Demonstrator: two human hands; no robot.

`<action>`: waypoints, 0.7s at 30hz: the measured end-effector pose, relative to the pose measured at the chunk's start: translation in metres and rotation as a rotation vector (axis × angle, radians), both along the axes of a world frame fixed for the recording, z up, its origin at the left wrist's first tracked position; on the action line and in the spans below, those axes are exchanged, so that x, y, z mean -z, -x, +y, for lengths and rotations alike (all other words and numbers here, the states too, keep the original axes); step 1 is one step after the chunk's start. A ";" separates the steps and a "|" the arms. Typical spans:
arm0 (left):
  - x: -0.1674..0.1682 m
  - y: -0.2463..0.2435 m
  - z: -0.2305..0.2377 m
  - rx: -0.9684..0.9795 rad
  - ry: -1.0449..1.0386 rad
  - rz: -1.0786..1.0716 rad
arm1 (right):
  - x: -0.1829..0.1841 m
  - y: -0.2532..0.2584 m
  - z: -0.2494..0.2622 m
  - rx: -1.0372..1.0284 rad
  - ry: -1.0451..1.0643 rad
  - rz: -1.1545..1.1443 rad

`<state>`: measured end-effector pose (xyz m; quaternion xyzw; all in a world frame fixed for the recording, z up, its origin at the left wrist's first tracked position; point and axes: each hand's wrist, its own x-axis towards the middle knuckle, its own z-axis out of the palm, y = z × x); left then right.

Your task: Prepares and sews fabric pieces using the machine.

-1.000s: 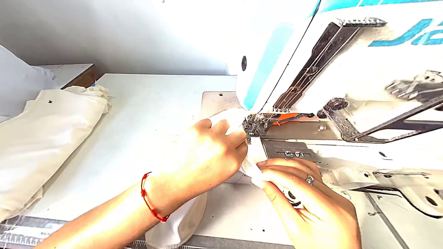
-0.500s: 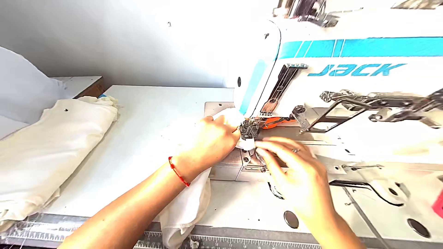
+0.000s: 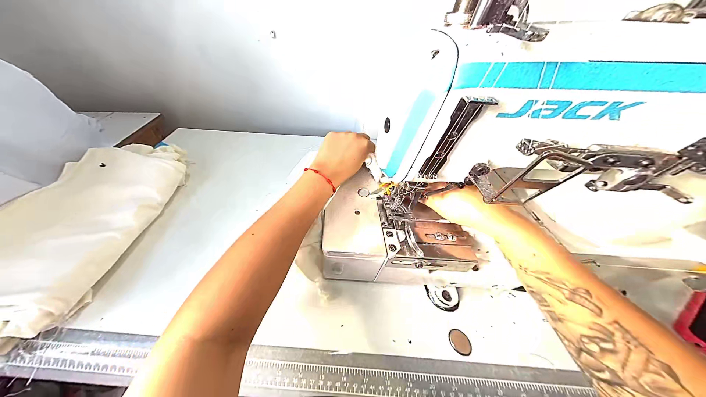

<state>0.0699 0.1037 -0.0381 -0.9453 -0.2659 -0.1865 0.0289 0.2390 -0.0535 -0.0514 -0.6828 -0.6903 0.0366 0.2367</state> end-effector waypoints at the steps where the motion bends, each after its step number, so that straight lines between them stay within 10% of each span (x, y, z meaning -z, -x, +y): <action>1: 0.000 0.000 0.000 0.000 0.033 0.012 | 0.002 -0.005 0.004 -0.044 0.012 0.003; 8: 0.014 0.056 0.007 -0.035 0.232 -0.317 | -0.011 0.006 -0.017 0.047 0.012 0.017; 11: 0.031 0.140 -0.023 -0.031 0.273 -0.325 | 0.011 0.002 -0.061 0.056 -0.304 -0.008; 16: 0.112 0.186 -0.051 0.139 0.013 -0.143 | 0.054 0.127 -0.106 -0.259 -0.325 0.341; 21: 0.082 0.167 -0.105 0.316 0.157 -0.528 | 0.092 0.186 -0.062 -0.080 -0.550 0.103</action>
